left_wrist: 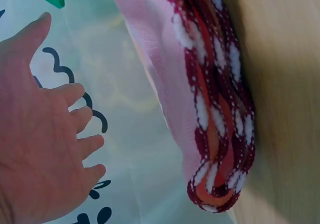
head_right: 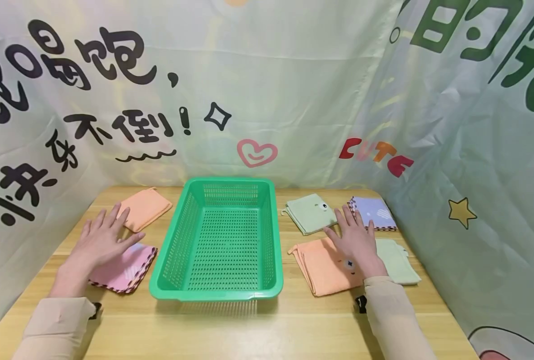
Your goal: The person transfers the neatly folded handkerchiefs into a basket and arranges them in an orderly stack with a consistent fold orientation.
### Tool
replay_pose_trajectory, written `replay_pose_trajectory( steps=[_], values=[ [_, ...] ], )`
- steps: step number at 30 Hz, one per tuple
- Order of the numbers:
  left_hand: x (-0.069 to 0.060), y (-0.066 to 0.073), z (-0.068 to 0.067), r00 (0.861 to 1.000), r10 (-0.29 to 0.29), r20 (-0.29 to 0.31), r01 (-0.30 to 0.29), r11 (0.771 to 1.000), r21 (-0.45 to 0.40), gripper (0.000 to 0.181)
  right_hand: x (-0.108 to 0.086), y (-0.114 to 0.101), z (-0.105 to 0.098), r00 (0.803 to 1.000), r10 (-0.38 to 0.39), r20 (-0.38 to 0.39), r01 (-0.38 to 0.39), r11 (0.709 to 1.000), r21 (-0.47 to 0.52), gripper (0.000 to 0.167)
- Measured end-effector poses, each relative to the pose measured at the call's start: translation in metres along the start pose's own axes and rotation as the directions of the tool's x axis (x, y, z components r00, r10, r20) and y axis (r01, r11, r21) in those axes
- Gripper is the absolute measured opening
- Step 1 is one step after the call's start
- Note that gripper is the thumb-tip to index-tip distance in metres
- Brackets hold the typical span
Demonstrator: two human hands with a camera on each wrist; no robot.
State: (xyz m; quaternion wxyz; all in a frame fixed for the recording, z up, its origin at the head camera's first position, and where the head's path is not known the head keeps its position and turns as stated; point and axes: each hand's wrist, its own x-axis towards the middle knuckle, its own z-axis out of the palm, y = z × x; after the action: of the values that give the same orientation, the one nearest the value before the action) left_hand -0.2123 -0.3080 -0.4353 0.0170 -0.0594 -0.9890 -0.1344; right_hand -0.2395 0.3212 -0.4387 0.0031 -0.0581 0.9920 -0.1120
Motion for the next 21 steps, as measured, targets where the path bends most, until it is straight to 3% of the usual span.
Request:
replay_pose_trajectory(
  steps=[11,21],
  values=[
    [0.0,0.006,-0.003,0.998,0.039,-0.055,-0.039,0.999,0.01,0.1,-0.003,0.0,0.0,0.999,-0.01,-0.042,0.011,1.0,0.002,0.084],
    [-0.004,0.023,-0.011,0.985,0.101,-0.137,-0.101,0.995,0.005,0.096,-0.005,-0.007,-0.005,0.994,-0.033,-0.106,0.036,0.999,0.03,0.082]
  ],
)
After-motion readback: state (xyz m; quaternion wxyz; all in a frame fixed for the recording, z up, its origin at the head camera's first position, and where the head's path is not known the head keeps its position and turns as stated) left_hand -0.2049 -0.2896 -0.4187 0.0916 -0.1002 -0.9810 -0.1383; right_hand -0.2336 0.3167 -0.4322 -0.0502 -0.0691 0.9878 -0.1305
